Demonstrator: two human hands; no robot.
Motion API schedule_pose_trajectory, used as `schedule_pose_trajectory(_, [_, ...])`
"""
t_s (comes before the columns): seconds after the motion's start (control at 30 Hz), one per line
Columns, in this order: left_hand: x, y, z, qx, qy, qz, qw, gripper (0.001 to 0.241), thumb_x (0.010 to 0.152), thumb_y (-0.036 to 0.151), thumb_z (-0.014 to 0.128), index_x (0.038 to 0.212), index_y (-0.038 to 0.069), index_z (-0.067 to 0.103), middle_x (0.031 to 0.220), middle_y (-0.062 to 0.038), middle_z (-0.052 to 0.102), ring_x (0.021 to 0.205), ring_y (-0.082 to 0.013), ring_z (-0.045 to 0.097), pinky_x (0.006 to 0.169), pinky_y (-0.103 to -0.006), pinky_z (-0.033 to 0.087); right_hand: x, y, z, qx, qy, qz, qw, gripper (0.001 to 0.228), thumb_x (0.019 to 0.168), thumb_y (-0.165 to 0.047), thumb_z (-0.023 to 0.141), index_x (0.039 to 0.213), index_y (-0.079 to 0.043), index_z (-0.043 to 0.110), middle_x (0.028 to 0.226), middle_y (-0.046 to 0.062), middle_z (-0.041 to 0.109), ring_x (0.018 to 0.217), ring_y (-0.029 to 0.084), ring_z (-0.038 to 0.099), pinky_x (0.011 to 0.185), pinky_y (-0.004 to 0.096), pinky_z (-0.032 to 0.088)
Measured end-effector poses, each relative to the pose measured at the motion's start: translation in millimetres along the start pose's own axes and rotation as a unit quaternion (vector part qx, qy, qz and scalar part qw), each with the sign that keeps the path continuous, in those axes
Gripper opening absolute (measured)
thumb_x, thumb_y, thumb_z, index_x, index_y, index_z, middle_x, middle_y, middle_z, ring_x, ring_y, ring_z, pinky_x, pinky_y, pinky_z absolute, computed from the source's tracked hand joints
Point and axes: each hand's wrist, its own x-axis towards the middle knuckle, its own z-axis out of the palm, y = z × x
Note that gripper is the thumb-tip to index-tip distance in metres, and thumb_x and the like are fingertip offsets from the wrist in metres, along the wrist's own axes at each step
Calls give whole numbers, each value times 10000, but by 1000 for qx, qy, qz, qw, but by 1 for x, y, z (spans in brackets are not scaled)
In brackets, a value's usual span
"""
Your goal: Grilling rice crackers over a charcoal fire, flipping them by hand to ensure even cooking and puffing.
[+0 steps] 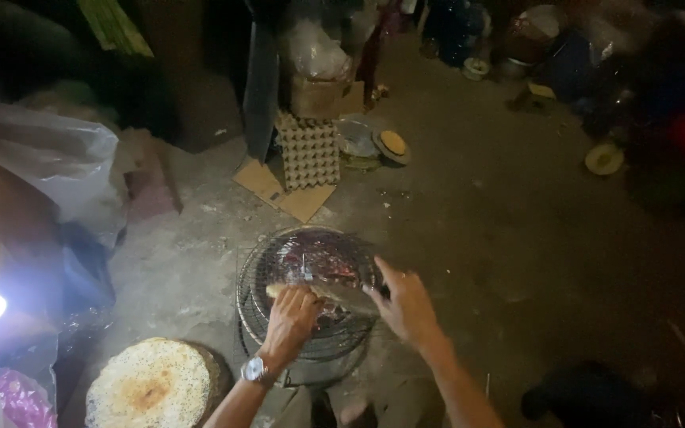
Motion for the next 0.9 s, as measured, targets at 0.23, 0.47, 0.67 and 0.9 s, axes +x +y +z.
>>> schedule_pose_trajectory(0.23, [-43, 4, -3, -144, 126, -411, 891, 242, 899, 249, 582, 783, 37, 562, 687, -70, 536, 606, -200, 483, 581, -357, 424, 67, -19, -62, 36, 61, -79, 994, 506, 783, -176, 731, 1202, 54, 568, 756, 163, 698, 489, 261, 609, 496, 354, 486])
schedule_pose_trajectory(0.47, [-135, -58, 98, -442, 202, -673, 557, 363, 998, 315, 503, 817, 4, 550, 647, -73, 501, 502, -152, 421, 440, -293, 333, 97, -13, -62, 7, 100, -118, 988, 490, 787, -136, 741, 1214, 32, 570, 815, 139, 722, 604, 259, 677, 554, 358, 504])
schedule_pose_trajectory(0.67, [-153, -80, 150, -355, 234, -697, 578, 581, 1038, 406, 340, 630, -2, 411, 612, -113, 438, 539, -216, 370, 505, -394, 335, 64, -8, -25, -75, 65, -114, 989, 562, 872, -248, 673, 1329, 17, 482, 807, 137, 649, 612, 209, 568, 673, 335, 496])
schedule_pose_trajectory(0.9, [-186, -77, 136, -191, -104, -609, 763, 523, 809, -21, 633, 1315, 96, 567, 1003, -133, 606, 730, -194, 632, 657, -305, 521, -89, 12, 97, -18, -70, 14, 997, 750, 801, -196, 678, 1454, -100, 321, 1175, 135, 623, 936, 302, 574, 797, 396, 486])
